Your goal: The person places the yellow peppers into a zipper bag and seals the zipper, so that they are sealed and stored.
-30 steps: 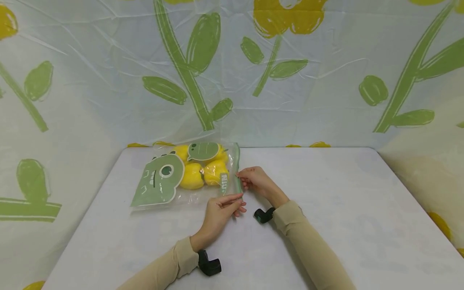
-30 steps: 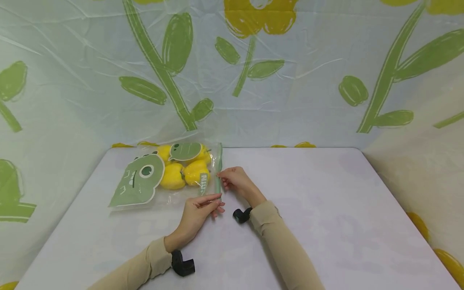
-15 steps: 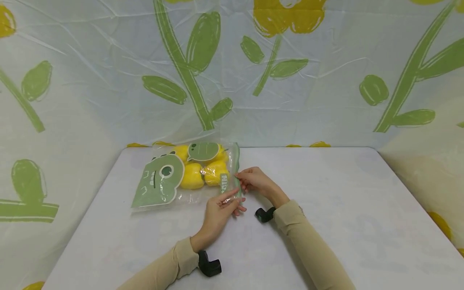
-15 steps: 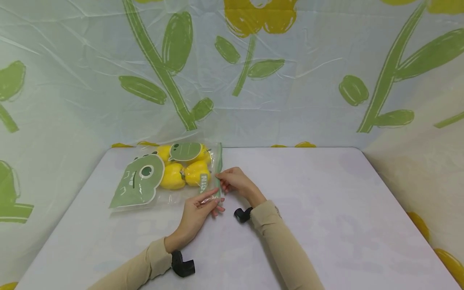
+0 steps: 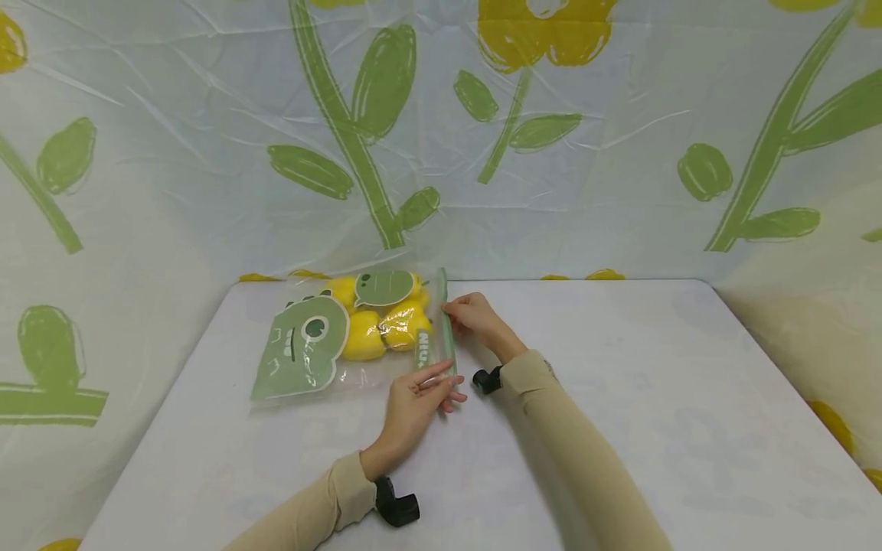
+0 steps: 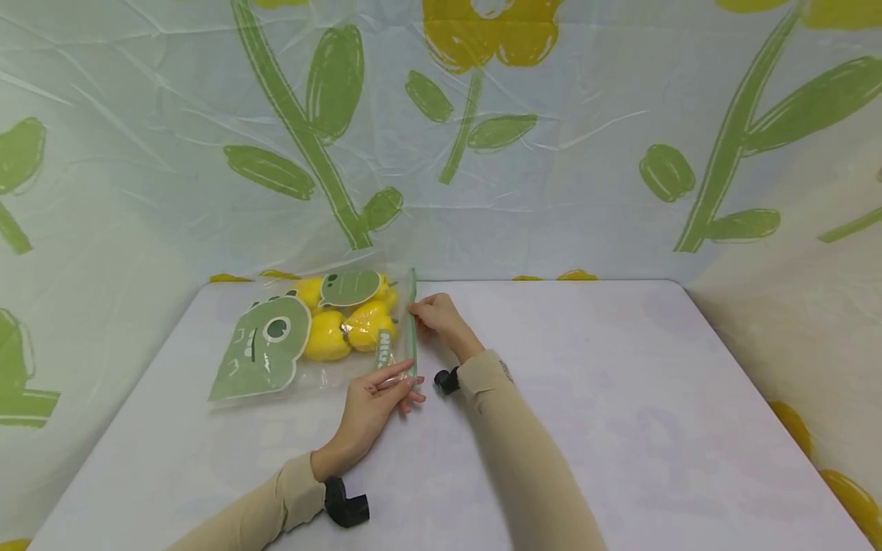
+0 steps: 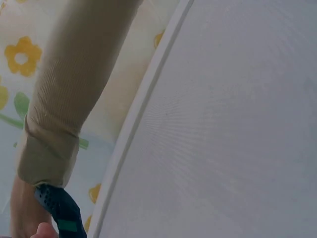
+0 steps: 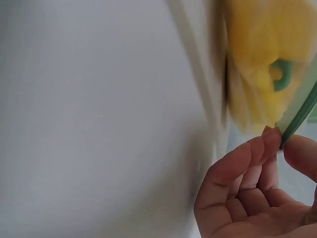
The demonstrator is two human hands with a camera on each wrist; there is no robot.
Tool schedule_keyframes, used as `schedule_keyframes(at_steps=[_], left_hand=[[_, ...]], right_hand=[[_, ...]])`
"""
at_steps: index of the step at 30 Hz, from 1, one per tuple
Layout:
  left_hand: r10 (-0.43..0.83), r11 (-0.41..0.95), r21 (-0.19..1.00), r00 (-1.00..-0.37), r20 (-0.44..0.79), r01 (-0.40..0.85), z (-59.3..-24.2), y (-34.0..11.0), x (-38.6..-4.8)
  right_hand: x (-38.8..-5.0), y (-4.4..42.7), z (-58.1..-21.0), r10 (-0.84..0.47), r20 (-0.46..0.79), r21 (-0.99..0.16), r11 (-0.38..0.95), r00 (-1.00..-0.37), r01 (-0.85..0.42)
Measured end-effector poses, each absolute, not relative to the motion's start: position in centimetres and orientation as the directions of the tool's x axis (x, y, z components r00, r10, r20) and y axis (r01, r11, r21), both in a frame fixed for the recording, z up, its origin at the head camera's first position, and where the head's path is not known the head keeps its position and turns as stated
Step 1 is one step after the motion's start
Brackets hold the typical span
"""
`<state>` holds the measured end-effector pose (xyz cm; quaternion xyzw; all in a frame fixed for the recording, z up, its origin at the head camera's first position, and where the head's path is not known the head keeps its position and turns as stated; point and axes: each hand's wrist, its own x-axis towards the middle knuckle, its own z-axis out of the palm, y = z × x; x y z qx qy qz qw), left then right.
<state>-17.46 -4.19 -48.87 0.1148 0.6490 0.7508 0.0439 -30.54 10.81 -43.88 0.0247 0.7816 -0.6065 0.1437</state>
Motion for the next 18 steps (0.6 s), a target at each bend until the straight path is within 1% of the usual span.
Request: schedule_keyframes(at_steps=[5, 9, 18], left_hand=[[0.22, -0.154, 0.983, -0.967, 0.129, 0.097, -48.9, -4.2, -17.5], [0.228, -0.152, 0.983, -0.965, 0.132, 0.099, -49.0, -4.3, -17.5], [0.227, -0.19, 0.978, -0.965, 0.132, 0.09, -48.6, -4.5, -17.3]], right_hand=[[-32.7, 10.6, -43.7, -0.091, -0.244, -0.941, 0.261, -0.965, 0.214], [-34.4, 10.6, -43.7, -0.089, -0.232, -0.945, 0.257, -0.969, 0.203], [-37.7, 9.9, -43.3, -0.052, -0.206, -0.927, 0.329, -0.977, 0.178]])
